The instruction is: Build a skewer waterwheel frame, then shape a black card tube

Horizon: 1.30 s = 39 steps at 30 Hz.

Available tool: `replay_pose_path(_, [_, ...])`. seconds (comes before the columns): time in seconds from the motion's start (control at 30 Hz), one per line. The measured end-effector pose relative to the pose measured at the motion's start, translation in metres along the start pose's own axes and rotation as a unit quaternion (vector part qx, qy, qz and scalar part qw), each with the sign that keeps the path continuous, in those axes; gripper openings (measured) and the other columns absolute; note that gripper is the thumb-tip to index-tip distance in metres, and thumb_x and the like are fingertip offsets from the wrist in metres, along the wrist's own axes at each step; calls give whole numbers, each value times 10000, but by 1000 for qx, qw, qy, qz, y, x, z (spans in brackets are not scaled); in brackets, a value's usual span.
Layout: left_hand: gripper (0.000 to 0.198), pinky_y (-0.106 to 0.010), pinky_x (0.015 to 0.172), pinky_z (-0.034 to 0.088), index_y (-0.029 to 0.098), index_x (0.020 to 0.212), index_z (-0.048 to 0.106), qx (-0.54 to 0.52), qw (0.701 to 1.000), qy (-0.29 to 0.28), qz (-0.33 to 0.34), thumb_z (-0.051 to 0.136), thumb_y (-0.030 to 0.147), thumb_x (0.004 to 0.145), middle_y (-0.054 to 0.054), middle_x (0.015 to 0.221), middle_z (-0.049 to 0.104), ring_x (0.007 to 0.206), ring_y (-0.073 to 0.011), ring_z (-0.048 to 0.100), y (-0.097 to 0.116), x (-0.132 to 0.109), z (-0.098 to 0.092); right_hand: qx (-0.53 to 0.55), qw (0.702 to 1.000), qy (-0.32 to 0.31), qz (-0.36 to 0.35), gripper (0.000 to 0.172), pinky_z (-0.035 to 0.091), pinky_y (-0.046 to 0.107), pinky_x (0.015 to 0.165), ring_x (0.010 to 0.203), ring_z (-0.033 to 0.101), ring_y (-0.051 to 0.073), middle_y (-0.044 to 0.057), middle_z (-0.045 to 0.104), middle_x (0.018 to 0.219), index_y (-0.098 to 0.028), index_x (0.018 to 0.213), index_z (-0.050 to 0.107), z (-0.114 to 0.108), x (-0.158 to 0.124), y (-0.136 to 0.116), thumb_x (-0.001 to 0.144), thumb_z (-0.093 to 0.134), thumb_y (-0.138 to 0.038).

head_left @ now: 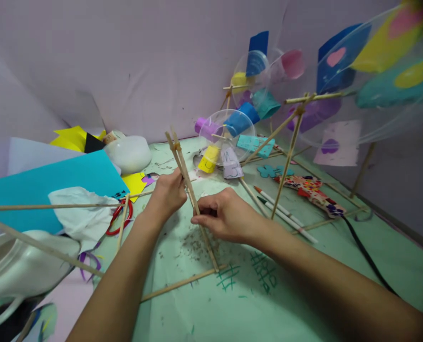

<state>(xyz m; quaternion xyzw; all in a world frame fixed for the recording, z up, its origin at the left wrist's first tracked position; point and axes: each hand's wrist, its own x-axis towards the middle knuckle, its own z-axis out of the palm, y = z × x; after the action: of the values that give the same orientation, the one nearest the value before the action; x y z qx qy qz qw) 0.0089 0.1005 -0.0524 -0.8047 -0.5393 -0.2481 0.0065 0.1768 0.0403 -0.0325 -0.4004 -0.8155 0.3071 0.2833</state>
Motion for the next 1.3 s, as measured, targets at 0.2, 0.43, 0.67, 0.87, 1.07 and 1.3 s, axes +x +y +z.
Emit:
replay_pose_path(0.2, [200, -265, 570, 385, 160, 880, 561, 44, 999, -18, 4, 396, 167, 768, -75, 711, 615, 669, -194, 595, 3, -1, -2, -3, 1000, -4, -2, 173, 279, 200, 496, 466, 374, 45, -58, 460, 493, -139, 598, 591, -1, 0, 1, 746, 637, -216])
replay_pose_path(0.43, [218, -260, 581, 401, 162, 899, 558, 18, 1000, -9, 14, 390, 143, 762, -69, 713, 633, 667, -191, 607, 4, -2, -3, -8, 1000, -2, -5, 193, 277, 191, 487, 466, 367, 43, -58, 451, 491, -138, 585, 574, 0, 0, 1, 749, 632, -222])
replay_pose_path(0.67, [158, -259, 603, 414, 162, 839, 560, -25, 1000, 10, 10, 442, 127, 739, -43, 676, 630, 618, -171, 595, 3, -3, 0, -23, 999, -14, 17, 186, 289, 201, 489, 480, 392, 60, -46, 468, 501, -135, 606, 596, -2, -3, -3, 758, 608, -243])
replay_pose_path(0.87, [199, -267, 615, 429, 168, 875, 588, -36, 999, -7, -8, 415, 139, 782, -57, 719, 654, 686, -183, 616, 8, -4, -3, -4, 999, -36, 40, 200, 295, 202, 483, 496, 373, 70, -43, 466, 519, -139, 654, 630, -3, -3, -3, 778, 574, -284])
replay_pose_path(1.07, [273, -338, 715, 484, 179, 993, 628, -17, 995, -86, -47, 519, 207, 744, -102, 908, 686, 855, -242, 629, 10, -1, -30, -5, 998, -46, 41, 194, 298, 205, 489, 500, 390, 74, -38, 481, 526, -142, 663, 632, -4, -2, -4, 779, 566, -282])
replay_pose_path(1.3, [307, -276, 690, 515, 158, 1002, 635, -225, 967, 85, -84, 478, 135, 740, -55, 916, 681, 739, -149, 637, 31, 0, -69, 0, 998, -47, 52, 191, 288, 198, 478, 486, 379, 69, -42, 465, 511, -140, 651, 627, -3, -2, -6, 772, 573, -277])
